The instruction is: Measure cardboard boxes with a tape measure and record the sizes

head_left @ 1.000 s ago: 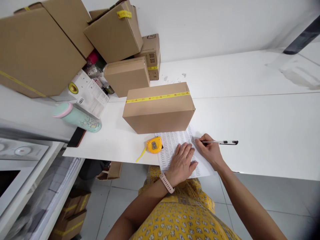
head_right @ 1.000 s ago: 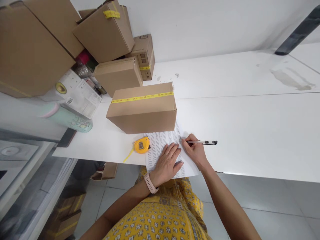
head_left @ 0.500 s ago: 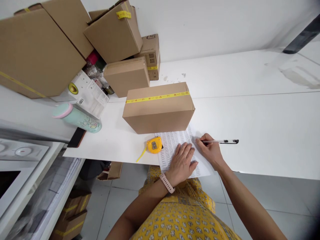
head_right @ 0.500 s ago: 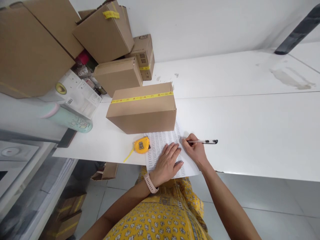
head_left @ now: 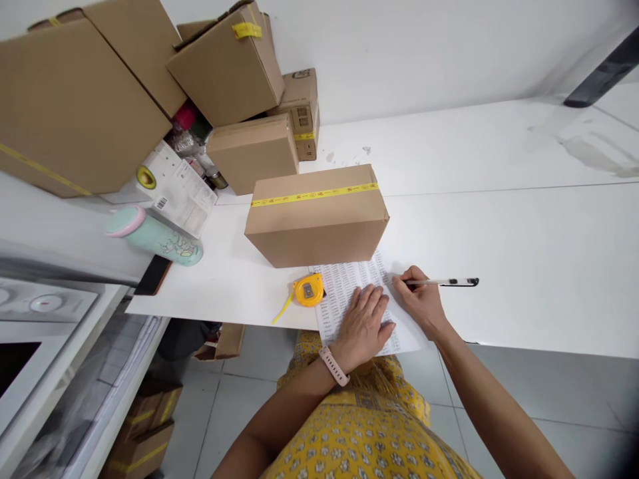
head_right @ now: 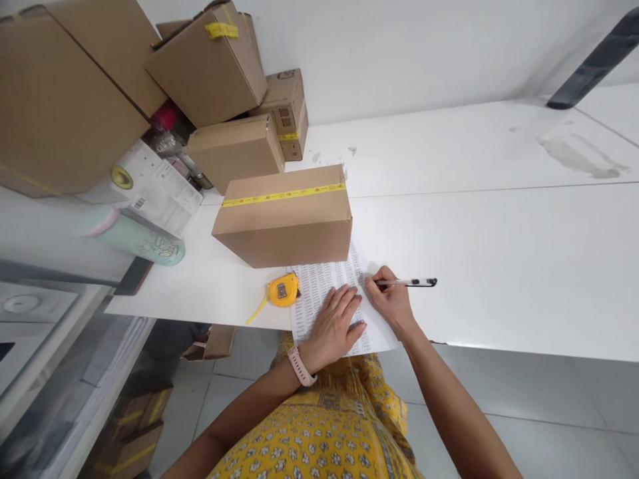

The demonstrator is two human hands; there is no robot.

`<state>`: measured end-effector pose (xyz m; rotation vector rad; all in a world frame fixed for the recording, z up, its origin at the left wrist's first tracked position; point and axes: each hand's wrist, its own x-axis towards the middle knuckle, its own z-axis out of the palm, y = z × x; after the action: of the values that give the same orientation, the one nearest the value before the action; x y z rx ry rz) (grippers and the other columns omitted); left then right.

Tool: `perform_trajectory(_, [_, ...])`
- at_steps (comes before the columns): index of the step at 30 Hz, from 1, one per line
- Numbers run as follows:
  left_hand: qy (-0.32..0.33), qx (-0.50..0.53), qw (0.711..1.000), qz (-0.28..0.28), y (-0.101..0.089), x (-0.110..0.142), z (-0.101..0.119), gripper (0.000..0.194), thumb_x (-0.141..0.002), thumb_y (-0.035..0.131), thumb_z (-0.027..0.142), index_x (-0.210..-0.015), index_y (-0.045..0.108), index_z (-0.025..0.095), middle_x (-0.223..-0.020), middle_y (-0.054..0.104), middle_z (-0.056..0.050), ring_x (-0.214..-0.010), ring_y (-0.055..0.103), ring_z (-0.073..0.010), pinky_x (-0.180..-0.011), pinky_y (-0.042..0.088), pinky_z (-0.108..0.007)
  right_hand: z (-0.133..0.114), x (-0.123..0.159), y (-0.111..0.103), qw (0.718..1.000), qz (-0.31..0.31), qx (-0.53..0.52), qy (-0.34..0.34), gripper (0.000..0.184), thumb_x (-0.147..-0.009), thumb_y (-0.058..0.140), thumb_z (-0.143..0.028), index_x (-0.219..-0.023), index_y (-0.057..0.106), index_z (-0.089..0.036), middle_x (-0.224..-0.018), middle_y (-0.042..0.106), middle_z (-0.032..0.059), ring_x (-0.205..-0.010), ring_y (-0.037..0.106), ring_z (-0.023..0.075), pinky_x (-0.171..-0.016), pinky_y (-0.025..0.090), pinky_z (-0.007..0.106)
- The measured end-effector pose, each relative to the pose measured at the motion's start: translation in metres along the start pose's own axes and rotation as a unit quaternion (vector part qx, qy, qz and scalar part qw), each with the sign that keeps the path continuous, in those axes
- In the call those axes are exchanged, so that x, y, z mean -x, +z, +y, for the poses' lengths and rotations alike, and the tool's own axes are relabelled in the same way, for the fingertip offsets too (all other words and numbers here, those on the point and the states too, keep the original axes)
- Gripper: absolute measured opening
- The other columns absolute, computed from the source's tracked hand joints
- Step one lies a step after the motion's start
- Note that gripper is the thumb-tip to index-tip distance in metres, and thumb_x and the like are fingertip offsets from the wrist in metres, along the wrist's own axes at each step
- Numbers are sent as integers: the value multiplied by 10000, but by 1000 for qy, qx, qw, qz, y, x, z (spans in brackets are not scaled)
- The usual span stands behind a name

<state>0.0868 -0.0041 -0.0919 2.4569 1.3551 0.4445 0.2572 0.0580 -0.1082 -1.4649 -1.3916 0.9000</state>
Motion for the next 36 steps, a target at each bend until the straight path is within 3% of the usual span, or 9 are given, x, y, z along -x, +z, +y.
perform_trajectory(36, [0,-2,1000,-3,1,0,-1,522,-1010,458,403,-1426,415,90,-1556,415,-136,-1504,256,-266,-1270,182,-477,0,0,-1,1000,2,-1,5,293,-845,671,-377,-681,487,-218,-584,466,-29,-562,407,127,-530,338,271])
